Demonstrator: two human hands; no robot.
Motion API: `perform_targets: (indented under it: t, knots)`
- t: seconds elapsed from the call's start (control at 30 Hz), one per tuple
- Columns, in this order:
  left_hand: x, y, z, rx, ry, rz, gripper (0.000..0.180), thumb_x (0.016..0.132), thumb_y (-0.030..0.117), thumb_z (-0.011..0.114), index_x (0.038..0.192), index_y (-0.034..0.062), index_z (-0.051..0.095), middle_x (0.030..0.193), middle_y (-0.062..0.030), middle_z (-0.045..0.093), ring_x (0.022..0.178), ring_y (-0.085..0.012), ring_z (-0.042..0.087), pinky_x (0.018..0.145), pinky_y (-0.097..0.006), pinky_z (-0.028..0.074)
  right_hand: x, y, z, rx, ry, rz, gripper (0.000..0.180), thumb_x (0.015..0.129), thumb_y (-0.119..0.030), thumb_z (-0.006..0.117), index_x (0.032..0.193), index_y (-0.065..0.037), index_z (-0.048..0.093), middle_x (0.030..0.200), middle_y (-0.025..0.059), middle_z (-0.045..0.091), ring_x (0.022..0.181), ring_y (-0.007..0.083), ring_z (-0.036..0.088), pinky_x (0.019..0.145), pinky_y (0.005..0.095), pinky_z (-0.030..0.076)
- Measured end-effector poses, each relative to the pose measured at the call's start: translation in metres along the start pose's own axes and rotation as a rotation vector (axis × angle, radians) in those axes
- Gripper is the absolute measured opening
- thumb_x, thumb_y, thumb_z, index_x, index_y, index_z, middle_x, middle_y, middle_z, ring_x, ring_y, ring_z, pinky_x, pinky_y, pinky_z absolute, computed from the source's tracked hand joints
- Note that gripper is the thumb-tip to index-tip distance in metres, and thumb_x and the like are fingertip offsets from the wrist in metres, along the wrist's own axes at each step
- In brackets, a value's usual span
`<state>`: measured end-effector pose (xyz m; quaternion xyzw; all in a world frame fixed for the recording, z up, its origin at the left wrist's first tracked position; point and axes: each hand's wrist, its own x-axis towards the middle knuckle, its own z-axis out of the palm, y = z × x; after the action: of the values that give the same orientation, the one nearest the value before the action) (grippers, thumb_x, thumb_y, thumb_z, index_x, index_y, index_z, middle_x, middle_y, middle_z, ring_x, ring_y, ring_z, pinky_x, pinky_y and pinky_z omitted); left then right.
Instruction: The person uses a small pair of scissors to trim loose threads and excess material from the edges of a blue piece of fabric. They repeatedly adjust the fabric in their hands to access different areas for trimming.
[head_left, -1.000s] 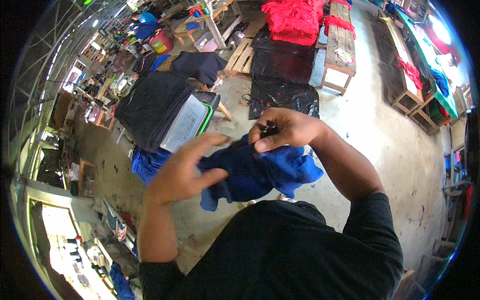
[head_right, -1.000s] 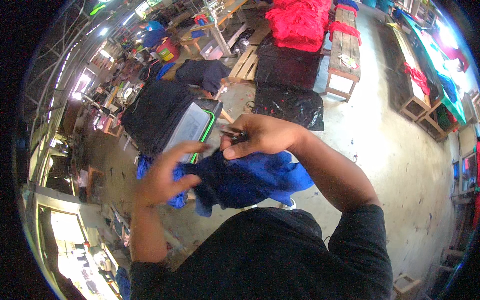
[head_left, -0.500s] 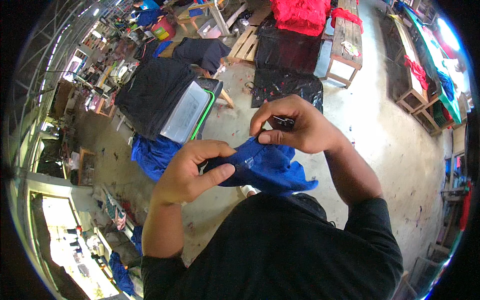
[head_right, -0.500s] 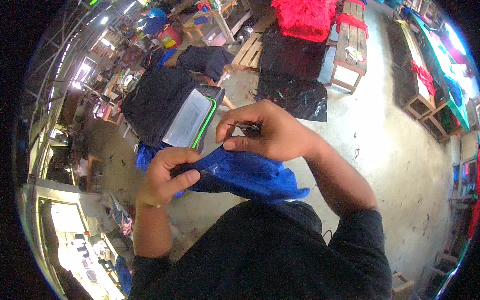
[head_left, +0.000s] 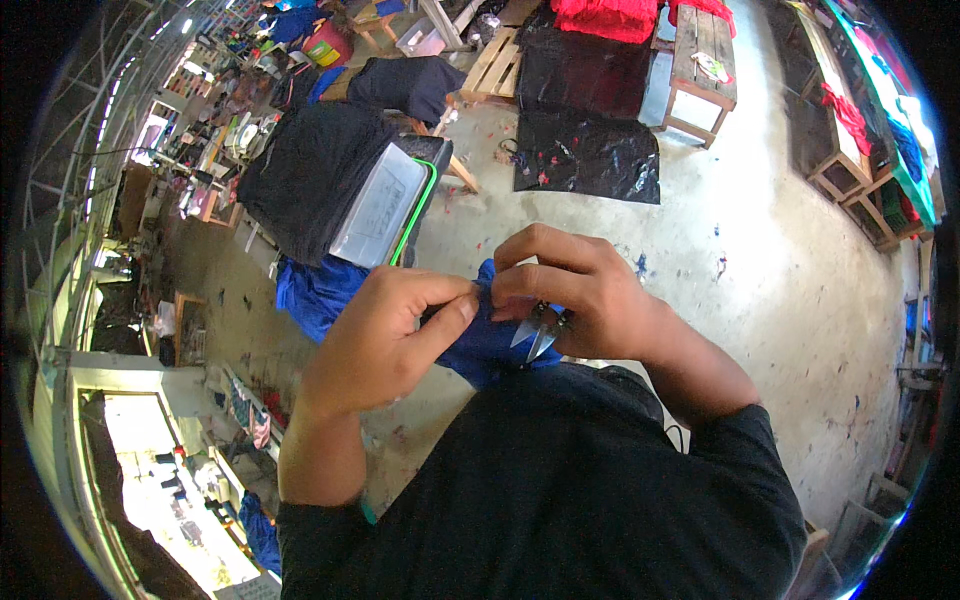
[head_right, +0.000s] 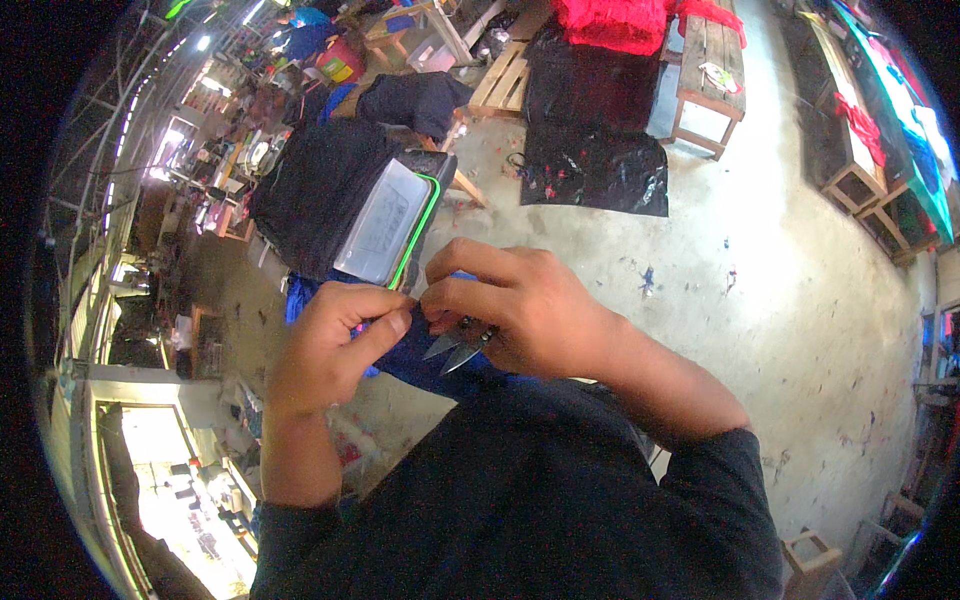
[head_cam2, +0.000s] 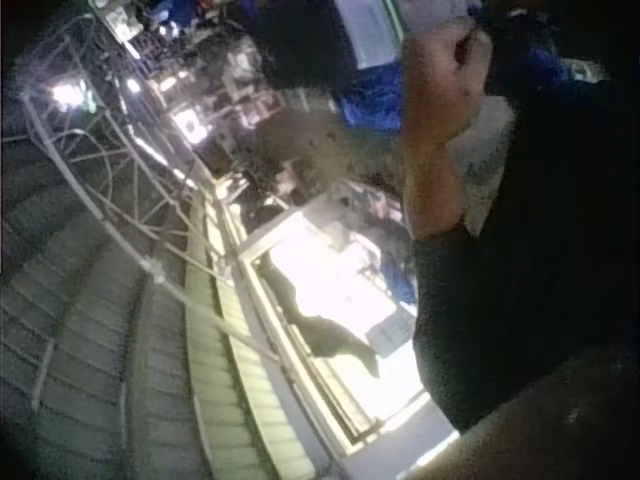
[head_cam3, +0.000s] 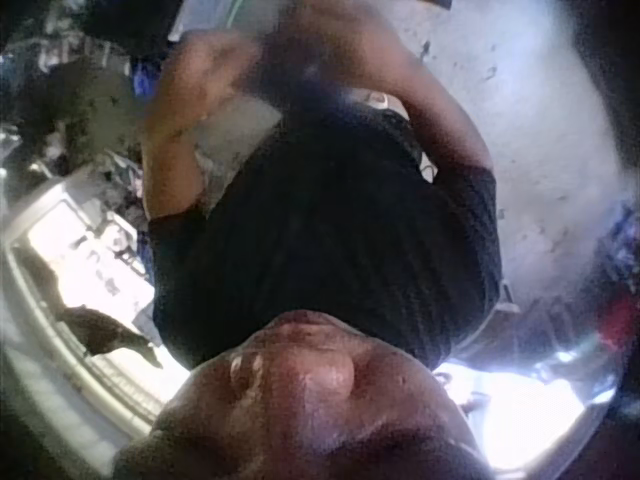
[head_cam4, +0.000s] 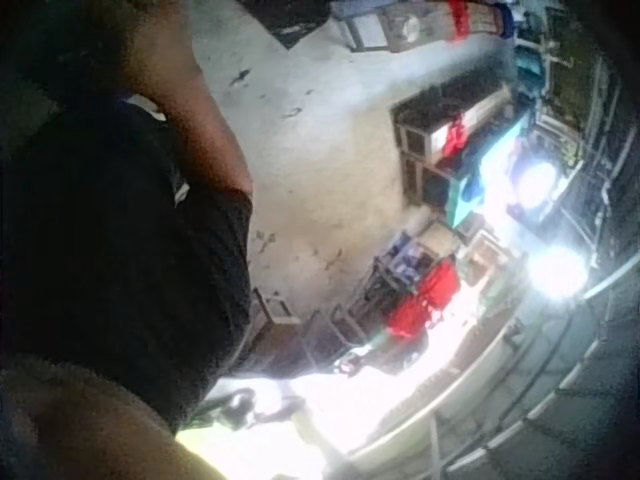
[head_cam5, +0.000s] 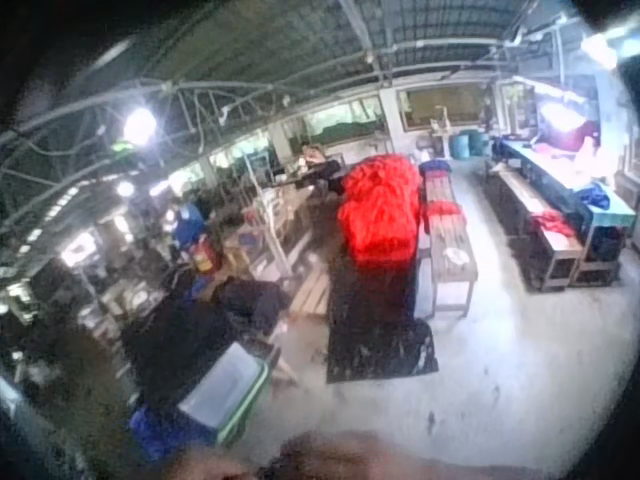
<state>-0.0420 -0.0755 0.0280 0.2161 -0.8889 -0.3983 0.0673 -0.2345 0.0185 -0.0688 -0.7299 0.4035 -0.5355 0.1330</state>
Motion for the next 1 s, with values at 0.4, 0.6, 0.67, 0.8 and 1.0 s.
perform_targets:
  t: [0.4, 0.6, 0.67, 0.8, 1.0]
  knots:
    - [-0.009, -0.019, -0.002, -0.095, 0.064, -0.196, 0.024, 0.097, 0.015, 0.059, 0.091, -0.0073, 0.065, 0.065, 0.0006, 0.049, 0.066, -0.0043, 0.041, 0.057, -0.028, 0.038, -0.012, 0.009, 0.010, 0.599, 0.152, 0.170, 0.020, 0.075, -0.002, 0.081, 0.087, -0.006, 0.066, 0.100, 0.0053, 0.051, 0.095, 0.0173, 0.051, 0.086, 0.0280, 0.042]
    - [-0.012, -0.032, 0.001, -0.097, 0.162, -0.180, 0.026, 0.097, 0.016, 0.059, 0.104, -0.0071, 0.067, 0.069, -0.0035, 0.058, 0.068, -0.0056, 0.046, 0.061, -0.028, 0.043, -0.010, -0.025, 0.042, 0.609, -0.042, 0.139, 0.031, 0.069, 0.009, 0.077, 0.095, -0.006, 0.070, 0.100, 0.0060, 0.046, 0.094, 0.0213, 0.053, 0.075, 0.0297, 0.049]
    - [-0.013, -0.033, 0.004, -0.089, 0.188, -0.147, 0.026, 0.097, 0.017, 0.059, 0.104, -0.0072, 0.067, 0.070, -0.0067, 0.060, 0.069, -0.0065, 0.048, 0.062, -0.030, 0.044, -0.011, -0.032, 0.052, 0.614, -0.071, 0.161, 0.040, 0.064, 0.013, 0.073, 0.098, -0.008, 0.070, 0.100, 0.0070, 0.046, 0.092, 0.0228, 0.054, 0.076, 0.0307, 0.049]
    - [-0.009, -0.033, -0.002, -0.138, 0.110, -0.267, 0.027, 0.096, 0.019, 0.060, 0.097, -0.0075, 0.065, 0.070, -0.0118, 0.061, 0.071, -0.0078, 0.050, 0.063, -0.033, 0.045, 0.001, -0.044, 0.058, 0.557, -0.075, 0.099, 0.042, 0.064, 0.012, 0.073, 0.101, -0.007, 0.068, 0.099, 0.0076, 0.046, 0.090, 0.0220, 0.058, 0.074, 0.0323, 0.050]
    - [-0.015, -0.062, -0.002, -0.240, 0.066, -0.165, 0.031, 0.093, 0.026, 0.065, 0.094, -0.0049, 0.064, 0.074, -0.0083, 0.061, 0.072, -0.0079, 0.053, 0.063, -0.031, 0.044, 0.031, -0.044, 0.076, 0.208, 0.105, -0.017, 0.031, 0.070, 0.006, 0.079, 0.094, -0.005, 0.065, 0.095, 0.0049, 0.053, 0.082, 0.0166, 0.059, 0.068, 0.0297, 0.048]
